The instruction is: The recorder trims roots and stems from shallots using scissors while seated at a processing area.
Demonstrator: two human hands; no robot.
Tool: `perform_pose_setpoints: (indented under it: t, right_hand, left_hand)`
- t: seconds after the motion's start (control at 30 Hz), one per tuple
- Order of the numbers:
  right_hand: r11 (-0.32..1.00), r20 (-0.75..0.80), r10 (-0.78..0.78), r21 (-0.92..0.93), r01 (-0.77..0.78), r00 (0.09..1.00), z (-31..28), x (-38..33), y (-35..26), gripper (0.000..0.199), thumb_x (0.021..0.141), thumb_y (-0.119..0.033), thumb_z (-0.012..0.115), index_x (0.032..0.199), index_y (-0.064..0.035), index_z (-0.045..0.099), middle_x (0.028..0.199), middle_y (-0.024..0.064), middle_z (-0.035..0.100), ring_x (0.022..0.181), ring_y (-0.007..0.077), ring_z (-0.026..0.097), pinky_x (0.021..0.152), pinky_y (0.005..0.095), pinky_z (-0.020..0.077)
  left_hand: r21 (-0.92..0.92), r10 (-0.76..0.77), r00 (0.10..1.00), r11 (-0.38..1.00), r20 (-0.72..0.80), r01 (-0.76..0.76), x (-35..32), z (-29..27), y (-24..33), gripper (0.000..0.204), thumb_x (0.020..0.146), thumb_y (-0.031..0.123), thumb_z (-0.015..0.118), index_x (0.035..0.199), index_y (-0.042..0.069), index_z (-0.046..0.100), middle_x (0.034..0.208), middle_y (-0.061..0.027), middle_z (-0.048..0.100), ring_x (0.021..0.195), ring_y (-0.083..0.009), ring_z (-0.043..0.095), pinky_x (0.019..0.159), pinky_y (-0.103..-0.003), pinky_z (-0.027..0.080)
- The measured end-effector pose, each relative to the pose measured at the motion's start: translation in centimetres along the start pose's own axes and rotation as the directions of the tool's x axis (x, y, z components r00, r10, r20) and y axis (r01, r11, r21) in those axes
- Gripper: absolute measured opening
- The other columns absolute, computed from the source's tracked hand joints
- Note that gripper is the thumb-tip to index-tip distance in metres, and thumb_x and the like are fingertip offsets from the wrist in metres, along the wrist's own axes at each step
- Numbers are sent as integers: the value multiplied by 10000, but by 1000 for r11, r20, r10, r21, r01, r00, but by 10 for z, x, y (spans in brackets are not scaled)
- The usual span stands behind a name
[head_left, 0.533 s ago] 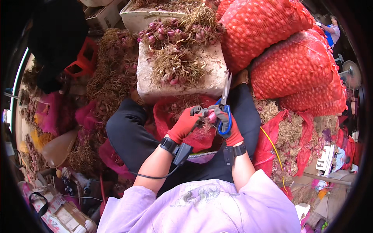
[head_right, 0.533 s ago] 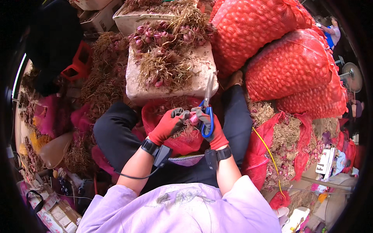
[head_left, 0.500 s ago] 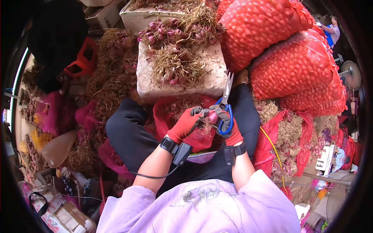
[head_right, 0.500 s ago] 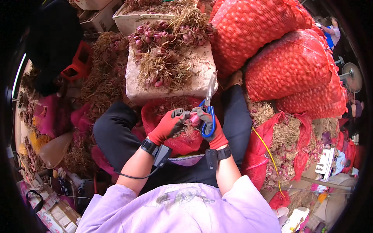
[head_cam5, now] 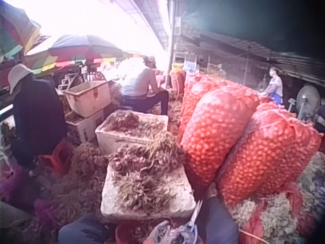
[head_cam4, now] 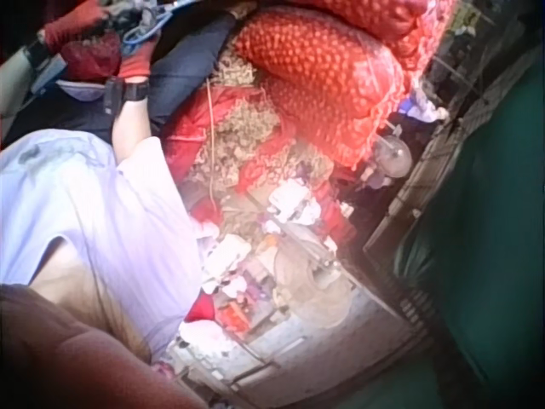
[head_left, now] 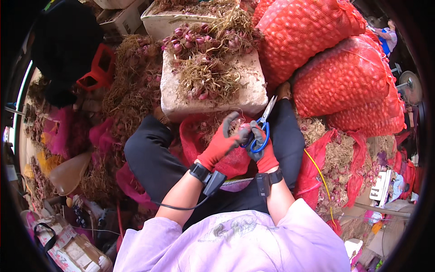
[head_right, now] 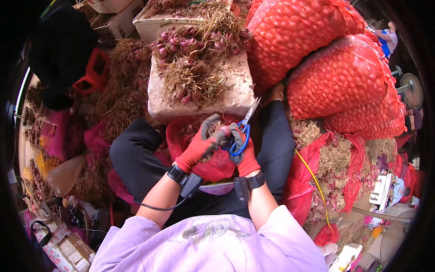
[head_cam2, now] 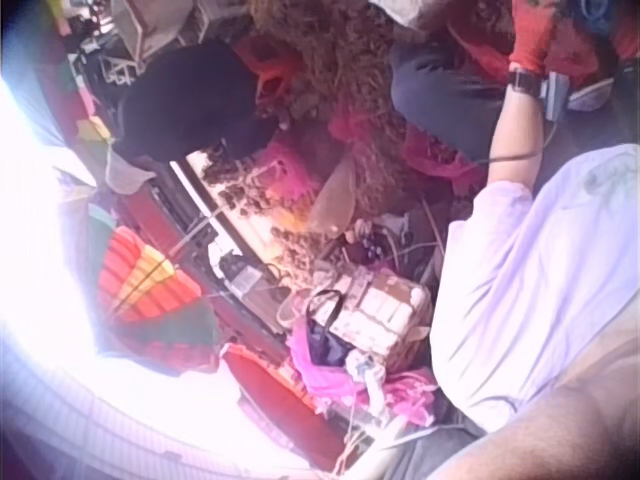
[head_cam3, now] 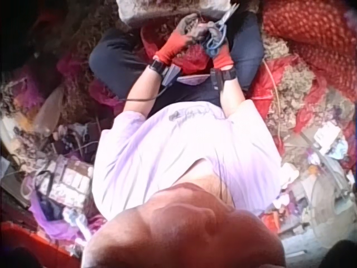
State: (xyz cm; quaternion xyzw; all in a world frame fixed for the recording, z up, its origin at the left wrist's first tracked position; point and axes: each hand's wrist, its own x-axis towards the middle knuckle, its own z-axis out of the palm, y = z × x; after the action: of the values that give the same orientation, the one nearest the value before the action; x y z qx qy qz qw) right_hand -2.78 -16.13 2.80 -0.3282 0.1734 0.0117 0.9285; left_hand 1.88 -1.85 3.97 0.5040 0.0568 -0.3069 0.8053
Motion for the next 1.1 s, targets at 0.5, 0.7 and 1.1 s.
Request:
perform_pose_setpoints:
  t: [0.5,0.7,1.1]
  right_hand:
    - [876,62,-54,-476,77,997,30,-16,-13,193,864,-131,593,1027,-31,577,910,44,628,747,107,588,636,249,490]
    - [891,76,-18,-450,51,997,48,-23,-15,164,868,-152,588,974,-27,588,923,50,628,736,99,577,631,245,481]
    - [886,131,6,-460,55,991,36,-13,-36,254,826,-132,618,1051,-17,592,910,40,628,712,108,593,621,244,494]
  left_hand:
    - [370,377,924,851,68,-374,1,-20,-1,335,943,302,451,880,15,611,755,-30,580,679,-126,516,625,-290,434]
    - [702,186,917,595,353,-391,14,-43,-17,185,903,179,476,1005,68,583,783,-62,582,724,-214,586,669,-285,475]
    - [464,319,937,815,140,-347,-5,-26,25,328,855,142,565,1143,6,492,995,-158,575,882,-245,558,817,-337,455]
